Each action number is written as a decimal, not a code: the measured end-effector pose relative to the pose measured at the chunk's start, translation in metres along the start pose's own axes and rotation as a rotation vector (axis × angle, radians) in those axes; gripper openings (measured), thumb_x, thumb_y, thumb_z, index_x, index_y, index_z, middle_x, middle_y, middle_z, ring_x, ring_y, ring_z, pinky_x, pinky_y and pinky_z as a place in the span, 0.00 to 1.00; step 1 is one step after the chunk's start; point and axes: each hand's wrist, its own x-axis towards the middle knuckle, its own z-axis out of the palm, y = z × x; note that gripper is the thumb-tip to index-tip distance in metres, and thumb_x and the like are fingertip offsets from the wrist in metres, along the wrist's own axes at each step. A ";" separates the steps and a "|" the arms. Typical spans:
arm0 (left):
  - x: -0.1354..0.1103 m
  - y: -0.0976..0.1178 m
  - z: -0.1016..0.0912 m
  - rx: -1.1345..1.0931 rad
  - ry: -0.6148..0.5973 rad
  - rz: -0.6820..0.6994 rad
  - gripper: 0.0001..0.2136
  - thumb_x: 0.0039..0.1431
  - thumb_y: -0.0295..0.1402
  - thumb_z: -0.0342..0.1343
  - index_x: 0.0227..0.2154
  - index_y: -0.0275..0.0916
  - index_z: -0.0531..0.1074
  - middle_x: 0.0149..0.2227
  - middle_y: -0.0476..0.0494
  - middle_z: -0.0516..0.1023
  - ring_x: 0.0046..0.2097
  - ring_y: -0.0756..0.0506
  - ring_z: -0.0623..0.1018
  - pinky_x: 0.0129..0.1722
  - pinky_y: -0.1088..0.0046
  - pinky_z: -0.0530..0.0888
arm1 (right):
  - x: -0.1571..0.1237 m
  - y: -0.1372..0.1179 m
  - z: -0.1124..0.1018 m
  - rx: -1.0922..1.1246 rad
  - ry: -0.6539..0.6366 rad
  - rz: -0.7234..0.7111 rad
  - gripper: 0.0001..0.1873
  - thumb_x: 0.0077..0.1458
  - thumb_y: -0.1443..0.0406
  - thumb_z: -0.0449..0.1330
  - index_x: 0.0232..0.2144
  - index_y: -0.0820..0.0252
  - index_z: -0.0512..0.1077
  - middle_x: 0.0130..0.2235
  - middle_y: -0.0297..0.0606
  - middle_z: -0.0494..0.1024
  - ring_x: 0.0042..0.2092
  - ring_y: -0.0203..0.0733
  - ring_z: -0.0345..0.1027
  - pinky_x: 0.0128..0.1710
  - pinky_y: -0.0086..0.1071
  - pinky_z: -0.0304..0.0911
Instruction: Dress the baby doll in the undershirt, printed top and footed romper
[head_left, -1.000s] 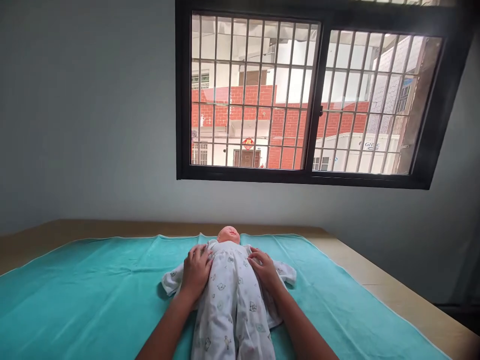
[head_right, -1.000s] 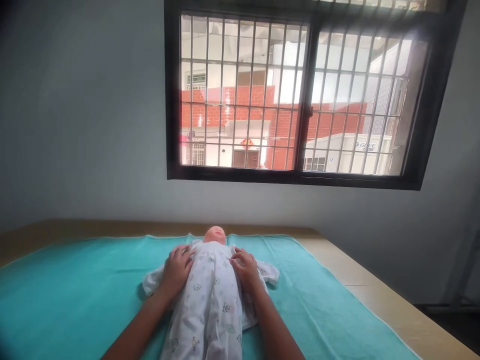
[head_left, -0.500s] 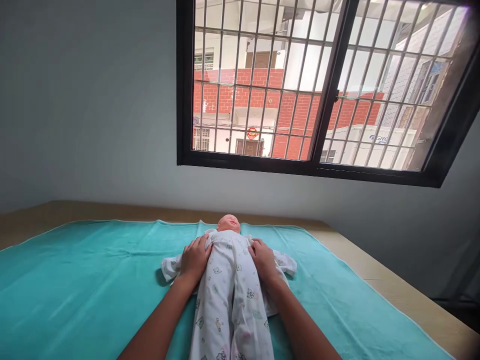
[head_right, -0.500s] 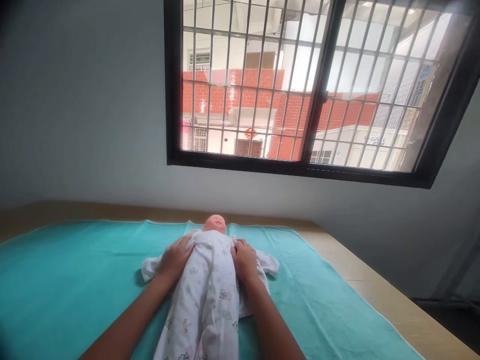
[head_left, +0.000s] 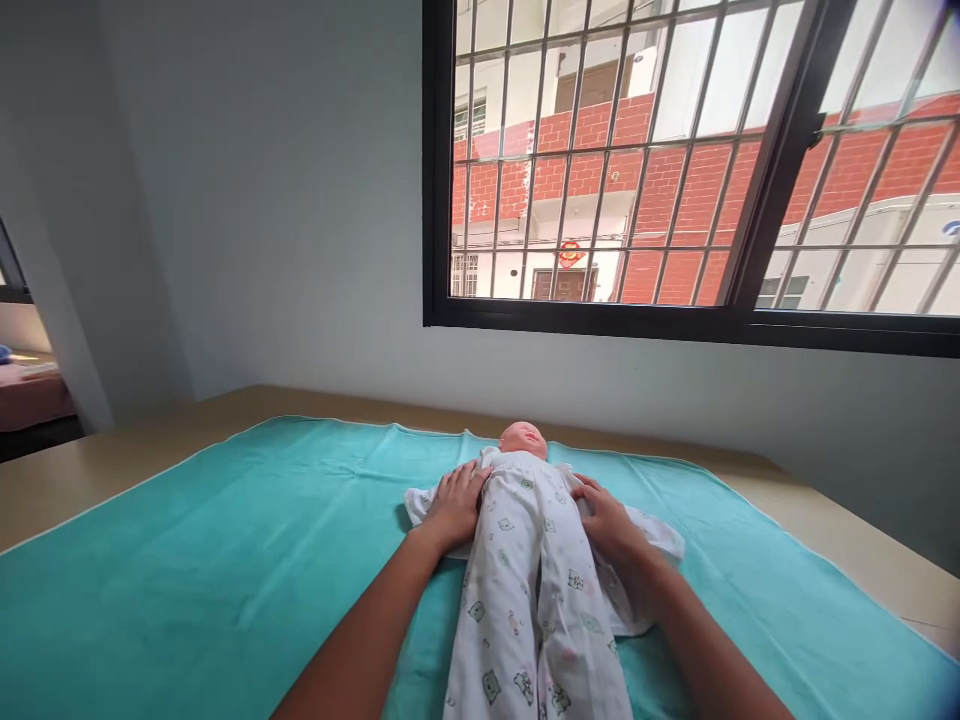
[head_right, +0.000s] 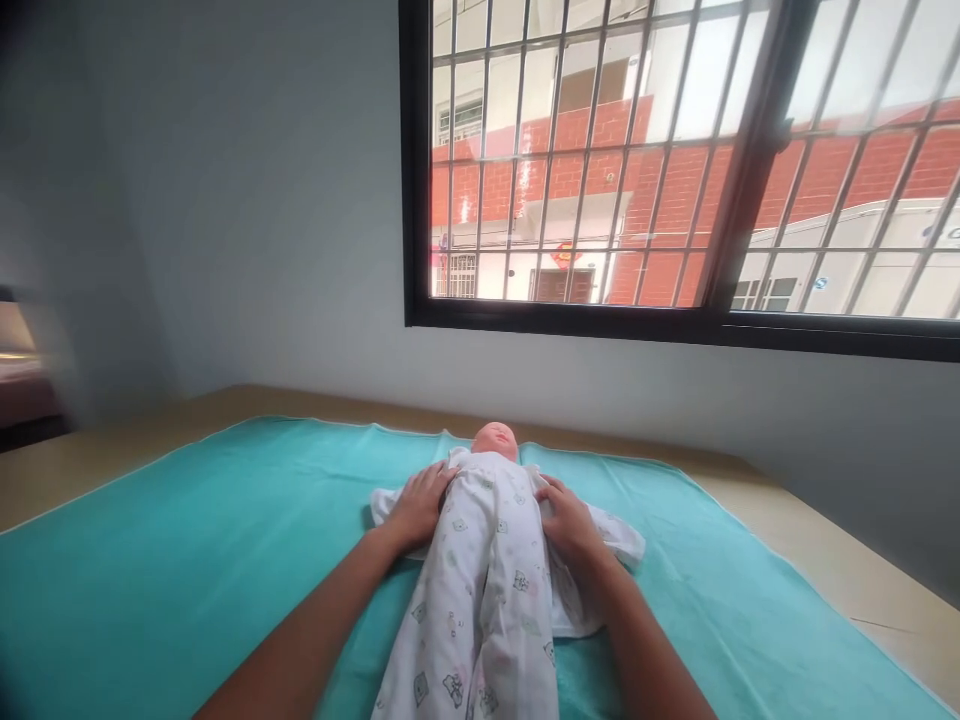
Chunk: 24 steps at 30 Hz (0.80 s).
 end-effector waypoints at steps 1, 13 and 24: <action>-0.001 0.000 0.000 0.019 0.002 -0.001 0.23 0.65 0.35 0.45 0.63 0.44 0.57 0.66 0.37 0.57 0.65 0.39 0.59 0.63 0.56 0.57 | 0.001 0.000 0.003 -0.028 0.029 0.007 0.06 0.45 0.63 0.59 0.30 0.55 0.71 0.59 0.40 0.69 0.56 0.51 0.65 0.55 0.40 0.57; 0.006 0.010 0.010 0.246 0.089 -0.101 0.21 0.68 0.30 0.39 0.62 0.44 0.57 0.60 0.34 0.64 0.55 0.36 0.69 0.49 0.56 0.68 | -0.007 -0.023 0.017 -0.397 0.178 0.037 0.03 0.53 0.67 0.51 0.33 0.57 0.63 0.38 0.38 0.74 0.36 0.43 0.65 0.37 0.33 0.50; -0.017 0.013 0.007 0.223 0.149 -0.078 0.17 0.67 0.27 0.42 0.55 0.34 0.66 0.63 0.30 0.62 0.64 0.36 0.62 0.62 0.54 0.59 | -0.048 -0.029 0.012 -0.439 0.022 0.039 0.24 0.60 0.65 0.50 0.58 0.58 0.64 0.68 0.46 0.56 0.68 0.56 0.46 0.64 0.51 0.41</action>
